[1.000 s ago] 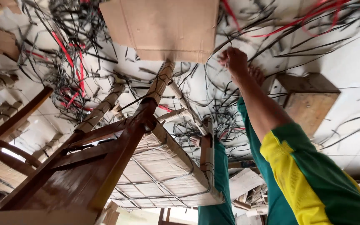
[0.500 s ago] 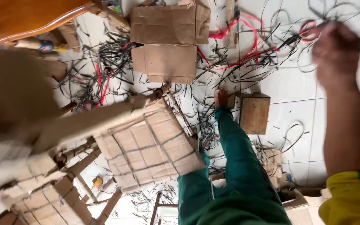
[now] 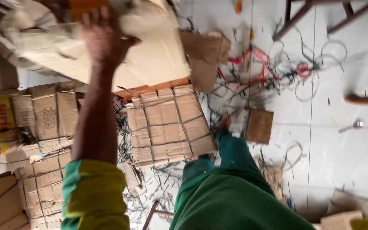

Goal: The person flattens and stacks cardboard pieces on a wooden chair, then secures the stack with black plastic strapping. The person ties the strapping by hand to form a compact bundle.

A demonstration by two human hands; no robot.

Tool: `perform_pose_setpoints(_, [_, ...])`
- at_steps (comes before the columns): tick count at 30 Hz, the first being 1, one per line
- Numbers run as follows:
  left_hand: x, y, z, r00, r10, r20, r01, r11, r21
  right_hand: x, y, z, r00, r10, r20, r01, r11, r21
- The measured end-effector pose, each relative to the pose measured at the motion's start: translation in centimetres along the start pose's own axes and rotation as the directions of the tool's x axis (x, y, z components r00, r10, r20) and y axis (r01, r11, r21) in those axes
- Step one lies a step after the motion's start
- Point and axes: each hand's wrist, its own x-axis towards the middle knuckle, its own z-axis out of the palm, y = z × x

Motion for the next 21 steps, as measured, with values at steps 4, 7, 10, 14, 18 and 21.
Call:
perform_pose_setpoints(4, [0.8,0.3,-1.7,0.997,-0.062,0.049,0.067,0.992,-0.107,-1.7,-2.6,7.7,0.994,-0.089,0.059,0.092,0.995,-0.049])
perform_pose_setpoints(7, [0.9,0.3,-1.7,0.98,-0.117,0.162,0.147,0.971,-0.186,-3.2,-1.0,16.8,0.986,0.156,0.063,-0.16,0.984,0.083])
perform_pose_setpoints(10, [1.3,0.1,-1.9,0.965,-0.114,0.238,0.165,0.965,-0.206,-2.7,-0.1,24.2,0.942,0.314,0.121,-0.336,0.853,0.399])
perform_pose_setpoints(14, [1.2,0.3,-2.6,0.969,-0.124,0.215,0.165,0.969,-0.183,0.4,2.3,29.8,0.892,0.446,0.068,-0.424,0.777,0.465])
perform_pose_setpoints(18, [1.4,0.4,-2.5,0.976,-0.108,0.189,0.145,0.97,-0.195,3.1,3.2,33.9,0.959,0.265,0.096,-0.282,0.907,0.314])
perform_pose_setpoints(21, [1.7,0.3,-2.2,0.966,-0.114,0.233,0.168,0.959,-0.227,4.3,0.5,36.6,0.931,-0.047,0.362,0.045,0.999,0.014])
